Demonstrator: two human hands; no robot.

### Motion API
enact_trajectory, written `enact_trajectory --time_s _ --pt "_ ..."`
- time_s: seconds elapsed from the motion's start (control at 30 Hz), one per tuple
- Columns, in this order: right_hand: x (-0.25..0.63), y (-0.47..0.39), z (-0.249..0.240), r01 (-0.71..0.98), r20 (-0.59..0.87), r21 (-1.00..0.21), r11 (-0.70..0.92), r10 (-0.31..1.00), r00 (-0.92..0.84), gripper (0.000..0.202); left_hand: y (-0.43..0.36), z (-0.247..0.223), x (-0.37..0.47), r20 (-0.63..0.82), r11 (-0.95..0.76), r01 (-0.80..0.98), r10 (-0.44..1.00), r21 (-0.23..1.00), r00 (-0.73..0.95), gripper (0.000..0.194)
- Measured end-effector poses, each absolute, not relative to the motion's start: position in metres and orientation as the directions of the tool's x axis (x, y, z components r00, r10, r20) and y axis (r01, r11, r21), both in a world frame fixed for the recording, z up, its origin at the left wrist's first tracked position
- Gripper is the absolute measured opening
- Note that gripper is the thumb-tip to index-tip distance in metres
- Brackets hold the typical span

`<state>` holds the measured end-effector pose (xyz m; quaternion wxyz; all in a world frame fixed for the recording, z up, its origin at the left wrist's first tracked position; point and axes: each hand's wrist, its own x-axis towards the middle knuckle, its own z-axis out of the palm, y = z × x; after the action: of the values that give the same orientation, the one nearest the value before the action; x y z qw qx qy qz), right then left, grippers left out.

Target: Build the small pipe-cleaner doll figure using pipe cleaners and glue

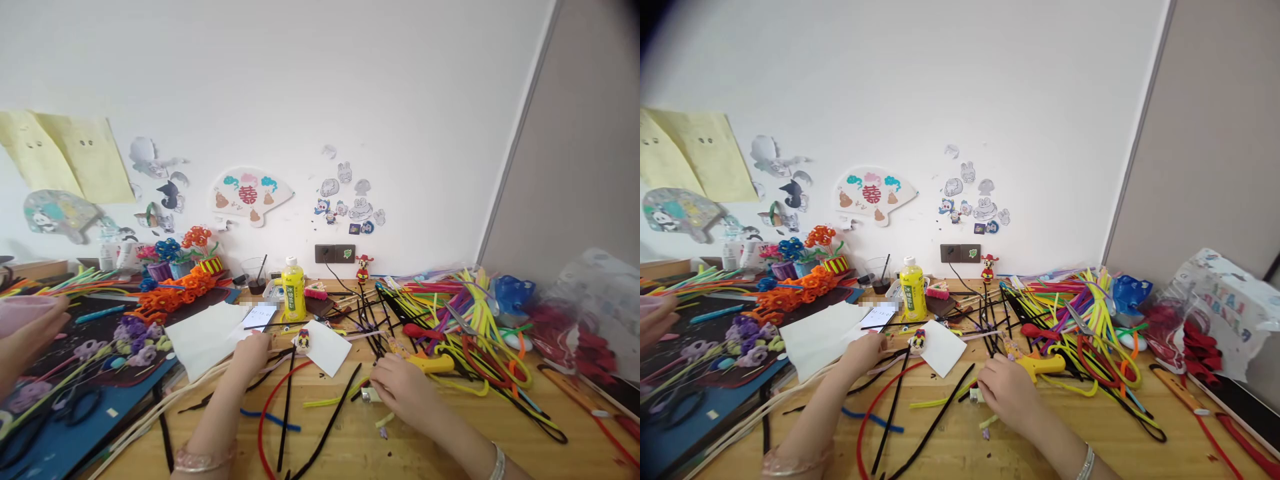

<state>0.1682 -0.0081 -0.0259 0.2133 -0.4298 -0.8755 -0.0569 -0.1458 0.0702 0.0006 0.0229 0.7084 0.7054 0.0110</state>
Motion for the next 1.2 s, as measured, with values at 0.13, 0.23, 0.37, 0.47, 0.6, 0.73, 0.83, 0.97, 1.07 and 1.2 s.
enact_trajectory --time_s 0.13,0.23,0.37,0.47,0.6,0.73,0.83,0.97,1.07,1.2 --pt "0.167 -0.01 -0.023 0.773 0.462 -0.09 0.628 0.714 -0.526 0.019 0.069 0.004 -0.138 0.088 -0.007 1.0 0.996 0.022 0.005 0.025" --pt "0.166 -0.01 -0.02 0.771 0.519 -0.181 0.61 0.725 -0.452 0.02 0.064 0.016 -0.129 0.223 -0.075 0.996 0.973 0.041 0.064 0.022" --pt "0.163 -0.01 -0.019 0.673 0.522 -0.497 0.548 0.808 -0.272 0.018 0.051 0.026 -0.097 0.34 -0.375 0.922 0.883 0.094 0.324 0.023" --pt "0.159 -0.01 -0.019 0.476 0.418 -0.756 0.449 0.891 -0.177 0.022 0.036 0.02 -0.065 0.371 -0.58 0.806 0.779 0.118 0.506 0.022" --pt "0.154 -0.009 -0.02 0.24 0.296 -0.904 0.354 0.923 -0.247 0.031 0.017 0.006 -0.037 0.46 -0.788 0.593 0.594 0.167 0.66 0.019" --pt "0.154 -0.01 -0.021 0.066 0.156 -0.98 0.187 0.93 -0.332 0.032 0.009 0.0 -0.028 0.48 -0.845 0.497 0.525 0.198 0.703 0.02" --pt "0.154 -0.013 -0.018 -0.073 0.037 -0.997 0.013 0.941 -0.337 0.032 0.008 -0.002 -0.024 0.501 -0.832 0.486 0.55 0.265 0.668 0.019" --pt "0.151 -0.016 -0.013 -0.213 -0.005 -0.975 -0.066 0.962 -0.273 0.033 0.006 -0.003 -0.018 0.597 -0.816 0.417 0.578 0.401 0.556 0.016" --pt "0.147 -0.014 -0.016 -0.221 0.092 -0.974 0.051 0.979 -0.18 0.033 0.002 0.0 -0.012 0.6 -0.78 0.39 0.626 0.49 0.498 0.016" --pt "0.15 -0.008 -0.022 0.043 0.31 -0.948 0.314 0.947 -0.091 0.026 -0.002 0.003 -0.006 0.526 -0.698 0.367 0.71 0.615 0.468 0.017"
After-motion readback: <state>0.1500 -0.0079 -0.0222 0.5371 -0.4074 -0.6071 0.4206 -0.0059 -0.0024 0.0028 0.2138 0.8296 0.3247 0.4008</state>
